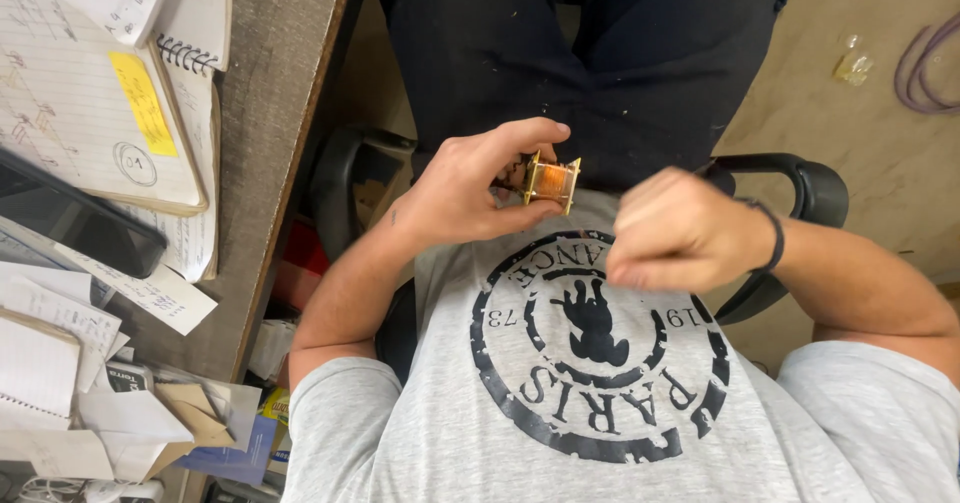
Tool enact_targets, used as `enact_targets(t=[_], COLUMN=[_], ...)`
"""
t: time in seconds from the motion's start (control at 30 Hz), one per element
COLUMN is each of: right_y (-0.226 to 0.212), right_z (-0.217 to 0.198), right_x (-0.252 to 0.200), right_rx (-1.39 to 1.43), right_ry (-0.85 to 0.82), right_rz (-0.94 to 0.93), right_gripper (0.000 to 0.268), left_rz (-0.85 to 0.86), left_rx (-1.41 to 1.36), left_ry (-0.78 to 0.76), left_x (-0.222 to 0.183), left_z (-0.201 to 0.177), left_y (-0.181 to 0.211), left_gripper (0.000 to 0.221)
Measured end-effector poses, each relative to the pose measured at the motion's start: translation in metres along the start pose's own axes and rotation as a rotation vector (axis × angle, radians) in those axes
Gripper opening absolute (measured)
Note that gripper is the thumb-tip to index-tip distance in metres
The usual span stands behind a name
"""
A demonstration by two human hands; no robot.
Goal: Winding copper wire onto a small spool while referring to technical diagrams
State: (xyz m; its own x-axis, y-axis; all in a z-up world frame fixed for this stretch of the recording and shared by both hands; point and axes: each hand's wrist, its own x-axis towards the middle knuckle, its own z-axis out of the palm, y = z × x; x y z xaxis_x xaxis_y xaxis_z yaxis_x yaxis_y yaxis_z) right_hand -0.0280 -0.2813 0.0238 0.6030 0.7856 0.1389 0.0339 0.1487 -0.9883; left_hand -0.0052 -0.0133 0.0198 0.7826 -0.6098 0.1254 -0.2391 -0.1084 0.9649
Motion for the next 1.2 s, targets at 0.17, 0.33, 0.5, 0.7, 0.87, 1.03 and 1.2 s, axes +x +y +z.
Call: enact_targets(t=[0.17, 0.33, 0.5, 0.7, 0.87, 1.03, 1.2], right_y=[0.038, 0.029, 0.022, -0.007, 0.012, 0.03, 0.011], right_z=[-0.028, -0.09, -0.042, -0.012, -0.014, -0.089, -0.054], right_x=[-0.02, -0.024, 0.005, 0.005, -0.009, -0.035, 0.003], right_rx=[-0.316, -0.696, -0.197, -0.091, -0.212, -0.858, -0.496], right_ry=[-0.247, 0.039, 0.022, 0.114, -0.238, 0.049, -0.083], right_rz=[0.305, 0.217, 0.235, 0.181, 0.142, 0.445, 0.217], right_gripper=[0.019, 0.069, 0.047, 0.017, 0.022, 0.032, 0.072], left_rz=[-0.064, -0.008, -0.007, -0.089, -0.147, -0.046, -0.054], left_rx=[-0.421, -0.312, -0.089, -0.037, -0.273, -0.137, 0.032], left_ry=[0.121, 0.048, -0.057, -0.055, 0.043, -0.062, -0.173], left_x=[-0.004, -0.009, 0.004, 0.001, -0.008, -0.008, -0.009], left_z=[-0.009, -0.004, -0.004, -0.006, -0.011, -0.024, -0.009], left_y=[-0.016, -0.005, 0.014, 0.011, -0.01, 0.005, 0.001], left_gripper=[0.065, 0.068, 0.053, 0.059, 0.075, 0.068, 0.063])
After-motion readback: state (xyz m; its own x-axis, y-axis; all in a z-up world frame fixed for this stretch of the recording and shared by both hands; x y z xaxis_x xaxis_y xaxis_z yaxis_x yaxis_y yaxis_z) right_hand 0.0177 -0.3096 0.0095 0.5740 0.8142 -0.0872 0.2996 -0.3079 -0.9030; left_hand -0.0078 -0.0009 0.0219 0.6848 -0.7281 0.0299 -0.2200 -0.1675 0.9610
